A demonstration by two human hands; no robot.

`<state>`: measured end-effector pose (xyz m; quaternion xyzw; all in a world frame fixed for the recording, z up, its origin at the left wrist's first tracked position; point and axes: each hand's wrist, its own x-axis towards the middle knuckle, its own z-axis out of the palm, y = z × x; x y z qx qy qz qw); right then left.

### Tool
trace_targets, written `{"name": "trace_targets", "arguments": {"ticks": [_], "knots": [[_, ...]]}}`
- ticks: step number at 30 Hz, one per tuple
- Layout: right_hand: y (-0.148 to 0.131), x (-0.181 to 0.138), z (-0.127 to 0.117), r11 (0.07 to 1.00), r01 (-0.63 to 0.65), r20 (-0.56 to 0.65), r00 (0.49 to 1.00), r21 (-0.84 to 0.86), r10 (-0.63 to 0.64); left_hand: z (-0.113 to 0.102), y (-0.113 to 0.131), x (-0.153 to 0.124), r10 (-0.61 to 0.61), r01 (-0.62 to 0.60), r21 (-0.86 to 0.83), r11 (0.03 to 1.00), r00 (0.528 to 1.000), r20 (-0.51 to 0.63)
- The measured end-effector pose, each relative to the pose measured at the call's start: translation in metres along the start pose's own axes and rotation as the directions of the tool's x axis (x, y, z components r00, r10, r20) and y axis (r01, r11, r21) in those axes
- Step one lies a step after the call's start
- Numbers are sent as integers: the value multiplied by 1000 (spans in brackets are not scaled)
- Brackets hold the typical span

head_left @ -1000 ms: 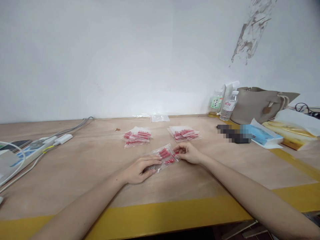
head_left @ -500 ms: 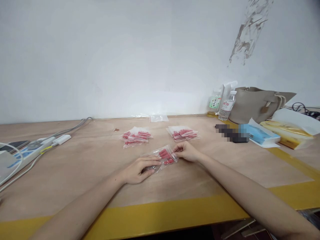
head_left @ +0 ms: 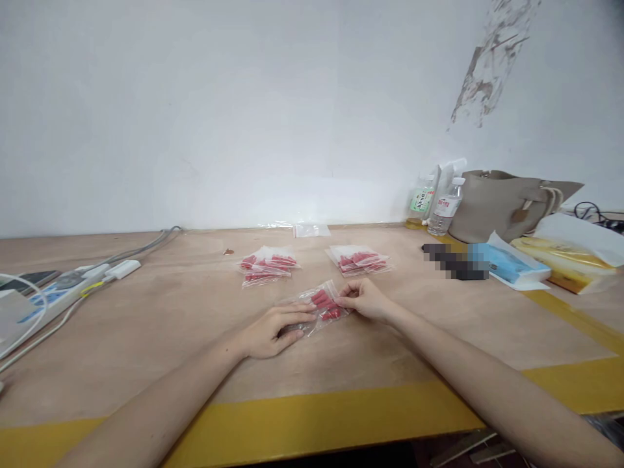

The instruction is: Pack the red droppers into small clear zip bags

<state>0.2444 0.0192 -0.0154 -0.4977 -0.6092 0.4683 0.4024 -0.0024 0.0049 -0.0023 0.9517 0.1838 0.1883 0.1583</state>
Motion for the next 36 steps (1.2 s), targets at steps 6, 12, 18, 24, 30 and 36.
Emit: {"name": "trace_targets", "arguments": {"ticks": [6, 12, 18, 24, 30, 36], "knots": [[-2, -3, -3, 986, -51, 53, 998, 161, 43, 0, -1, -1, -9, 9, 0, 1000, 1000, 0], [-4, -4, -8, 997, 76, 154, 985, -9, -74, -2, 3, 0, -20, 20, -19, 1000, 1000, -2], [4, -3, -14, 940, 160, 149, 982, -301, -120, -2, 3, 0, -24, 24, -9, 1000, 1000, 9], [-1, -9, -20, 637, 428, 75, 861, -641, -503, -1, 1, -1, -50, 54, 88, 995, 998, -41], [-12, -18, -13, 485, 711, 522, 703, -510, -482, -4, -13, 7, -145, 229, 366, 902, 959, -243], [-9, -18, -11, 460, 663, 475, 746, -590, -467, -26, -40, 39, -250, 346, 578, 739, 938, -242]]}}
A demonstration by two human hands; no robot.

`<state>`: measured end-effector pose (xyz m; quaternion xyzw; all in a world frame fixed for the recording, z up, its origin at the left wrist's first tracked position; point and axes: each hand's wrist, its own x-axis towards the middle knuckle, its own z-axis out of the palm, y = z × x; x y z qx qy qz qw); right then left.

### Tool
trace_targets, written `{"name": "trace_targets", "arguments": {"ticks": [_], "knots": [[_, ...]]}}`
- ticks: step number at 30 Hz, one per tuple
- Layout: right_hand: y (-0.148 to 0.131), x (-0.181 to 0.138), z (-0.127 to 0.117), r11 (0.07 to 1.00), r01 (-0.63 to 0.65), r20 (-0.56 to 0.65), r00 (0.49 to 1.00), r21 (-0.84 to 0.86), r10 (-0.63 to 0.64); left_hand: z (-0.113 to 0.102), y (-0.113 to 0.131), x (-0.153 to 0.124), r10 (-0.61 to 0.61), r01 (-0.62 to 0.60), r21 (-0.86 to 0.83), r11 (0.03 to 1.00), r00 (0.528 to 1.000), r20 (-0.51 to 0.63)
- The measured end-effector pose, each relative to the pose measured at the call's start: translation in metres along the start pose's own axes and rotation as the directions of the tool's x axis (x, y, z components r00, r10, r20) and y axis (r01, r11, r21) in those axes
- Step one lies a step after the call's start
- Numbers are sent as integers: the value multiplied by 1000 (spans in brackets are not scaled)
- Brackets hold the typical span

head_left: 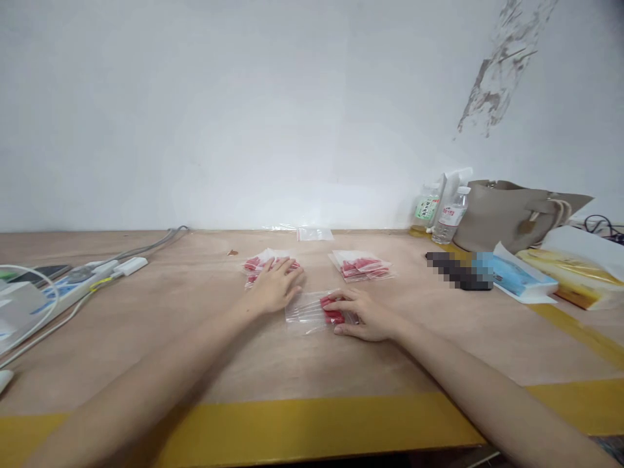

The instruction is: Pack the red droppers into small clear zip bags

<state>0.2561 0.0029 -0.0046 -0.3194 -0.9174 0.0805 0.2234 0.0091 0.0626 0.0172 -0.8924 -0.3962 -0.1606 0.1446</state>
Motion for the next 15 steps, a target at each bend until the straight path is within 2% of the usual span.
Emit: {"name": "trace_targets", "arguments": {"ticks": [4, 7, 11, 13, 15], "knots": [[-5, -4, -4, 982, -159, -62, 986, -103, 154, 8, -12, 32, -122, 116, 103, 988, 991, 53], [-4, -8, -10, 980, -178, -66, 983, -94, 172, 18, -19, 40, -160, 150, 106, 983, 982, 98], [6, -13, -15, 996, -68, 6, 998, -49, 69, 23, -27, 28, -185, 172, 106, 979, 974, 132], [9, -13, -12, 998, -54, 42, 998, -12, 54, 19, -31, 17, -187, 173, 109, 979, 973, 133], [7, -9, -4, 997, -71, 22, 997, -13, 71, 13, -36, 4, -192, 177, 113, 978, 972, 135]]}}
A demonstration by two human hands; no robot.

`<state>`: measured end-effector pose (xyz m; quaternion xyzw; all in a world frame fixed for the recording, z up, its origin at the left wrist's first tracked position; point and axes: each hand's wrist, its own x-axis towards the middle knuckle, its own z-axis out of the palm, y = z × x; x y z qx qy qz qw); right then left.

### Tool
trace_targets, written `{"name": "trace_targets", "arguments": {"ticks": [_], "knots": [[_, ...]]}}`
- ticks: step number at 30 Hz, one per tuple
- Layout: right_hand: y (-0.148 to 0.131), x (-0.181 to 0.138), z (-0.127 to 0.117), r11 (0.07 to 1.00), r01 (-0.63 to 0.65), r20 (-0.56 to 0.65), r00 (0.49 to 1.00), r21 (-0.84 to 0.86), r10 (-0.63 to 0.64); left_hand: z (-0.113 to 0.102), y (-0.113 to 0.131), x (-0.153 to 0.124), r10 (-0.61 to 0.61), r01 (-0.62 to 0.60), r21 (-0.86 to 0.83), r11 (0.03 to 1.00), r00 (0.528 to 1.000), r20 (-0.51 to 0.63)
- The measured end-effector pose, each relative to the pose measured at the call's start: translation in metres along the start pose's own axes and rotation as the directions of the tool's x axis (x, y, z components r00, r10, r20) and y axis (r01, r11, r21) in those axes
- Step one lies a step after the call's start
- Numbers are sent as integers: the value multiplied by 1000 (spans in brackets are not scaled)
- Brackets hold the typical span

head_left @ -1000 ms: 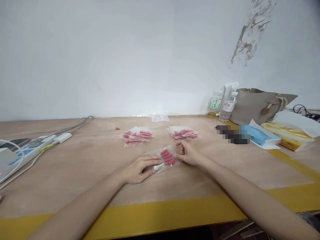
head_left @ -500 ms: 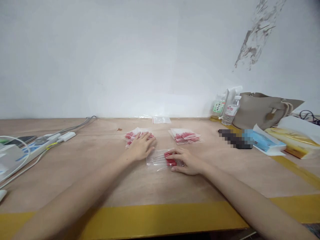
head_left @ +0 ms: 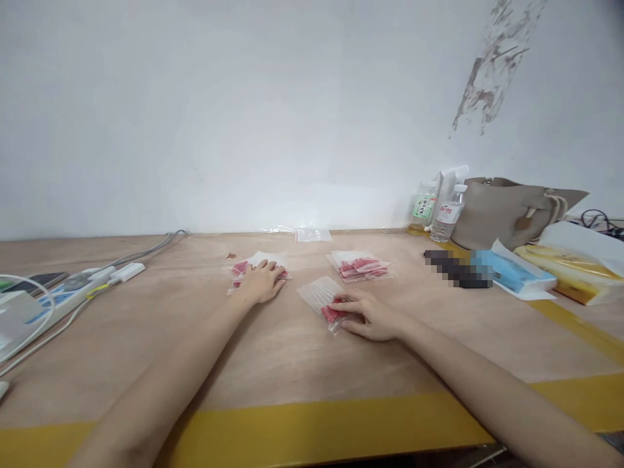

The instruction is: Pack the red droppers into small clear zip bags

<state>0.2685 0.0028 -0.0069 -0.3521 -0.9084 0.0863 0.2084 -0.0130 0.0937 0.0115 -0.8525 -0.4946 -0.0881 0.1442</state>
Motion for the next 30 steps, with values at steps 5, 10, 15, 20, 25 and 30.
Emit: {"name": "trace_targets", "arguments": {"ticks": [5, 10, 15, 20, 25, 30], "knots": [[-12, 26, 25, 980, -139, -173, 978, -139, 114, -6, -19, -28, -46, 45, 12, 999, 999, 14], [-8, 66, 38, 954, -194, -191, 970, -231, 151, -11, -8, -41, 54, -52, 20, 998, 993, -106], [10, 91, 44, 962, -188, -205, 968, -199, 147, -6, 21, -32, 266, -286, -248, 926, 958, -111], [25, 78, 43, 999, -33, -309, 951, -33, 21, 14, 28, -19, 170, -229, -441, 868, 971, -170], [39, 64, 38, 998, 22, -378, 926, 50, -1, 23, 28, -19, 80, -165, -515, 841, 980, -184], [36, 68, 40, 1000, -10, -386, 922, 30, 20, 20, 29, -20, 69, -153, -485, 861, 980, -186]]}}
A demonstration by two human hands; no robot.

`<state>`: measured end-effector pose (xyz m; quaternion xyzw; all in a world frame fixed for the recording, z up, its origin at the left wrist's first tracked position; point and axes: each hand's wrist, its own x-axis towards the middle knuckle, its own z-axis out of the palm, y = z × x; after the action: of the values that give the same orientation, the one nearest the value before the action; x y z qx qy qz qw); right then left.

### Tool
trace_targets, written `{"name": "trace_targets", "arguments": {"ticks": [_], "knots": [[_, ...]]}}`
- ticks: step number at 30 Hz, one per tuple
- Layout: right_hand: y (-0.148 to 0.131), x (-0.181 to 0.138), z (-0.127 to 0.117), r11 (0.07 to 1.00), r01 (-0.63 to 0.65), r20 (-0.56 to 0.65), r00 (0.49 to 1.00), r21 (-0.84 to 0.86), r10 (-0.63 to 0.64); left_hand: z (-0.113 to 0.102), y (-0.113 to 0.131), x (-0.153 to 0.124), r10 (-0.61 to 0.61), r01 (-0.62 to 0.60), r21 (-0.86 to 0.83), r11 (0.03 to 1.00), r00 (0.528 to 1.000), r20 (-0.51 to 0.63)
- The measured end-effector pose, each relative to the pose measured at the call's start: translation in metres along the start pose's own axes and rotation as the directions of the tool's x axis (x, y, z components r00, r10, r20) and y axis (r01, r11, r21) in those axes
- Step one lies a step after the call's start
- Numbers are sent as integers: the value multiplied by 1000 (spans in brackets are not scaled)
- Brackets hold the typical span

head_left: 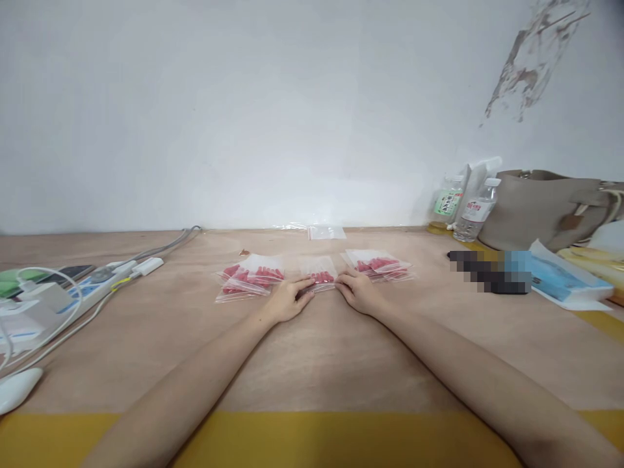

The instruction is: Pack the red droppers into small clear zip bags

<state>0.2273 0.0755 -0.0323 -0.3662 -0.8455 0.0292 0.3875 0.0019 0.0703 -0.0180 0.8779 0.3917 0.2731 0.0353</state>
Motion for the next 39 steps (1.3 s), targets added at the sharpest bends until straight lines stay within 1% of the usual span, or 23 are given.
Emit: {"name": "trace_targets", "arguments": {"ticks": [4, 7, 9, 13, 17, 19, 24, 31, 35, 39], "knots": [[-5, 2, -1, 999, -34, -23, 999, 15, 35, -1, -2, 4, 54, -54, 38, 998, 998, -12], [-2, 2, -1, 999, -3, -15, 1000, 49, 4, 0, -6, 6, 98, -97, 66, 993, 995, -24], [3, 2, 1, 999, 15, -27, 1000, 32, -14, 1, -8, 7, 122, -119, 91, 989, 992, -25], [11, 3, 5, 994, 19, -23, 999, -108, -22, 0, -10, 7, 194, -186, 201, 962, 981, -21], [11, 2, 2, 970, 5, -1, 1000, -241, -5, -3, -13, 8, 324, -291, 423, 858, 946, -5], [11, 2, 1, 961, -4, -14, 1000, -275, 0, -3, -15, 8, 361, -321, 478, 818, 932, 8], [9, 2, -1, 937, -6, -24, 1000, -349, -2, 1, -20, 9, 385, -337, 501, 797, 923, 8], [3, 3, -7, 912, 40, -7, 999, -408, -47, -1, -20, 9, 419, -358, 514, 780, 908, -2], [2, 3, -6, 889, 97, -12, 993, -447, -115, -1, -19, 9, 432, -359, 511, 781, 901, -27], [-5, 10, 6, 857, 211, 20, 973, -470, -228, 2, -18, 9, 449, -364, 508, 781, 892, -51]]}}
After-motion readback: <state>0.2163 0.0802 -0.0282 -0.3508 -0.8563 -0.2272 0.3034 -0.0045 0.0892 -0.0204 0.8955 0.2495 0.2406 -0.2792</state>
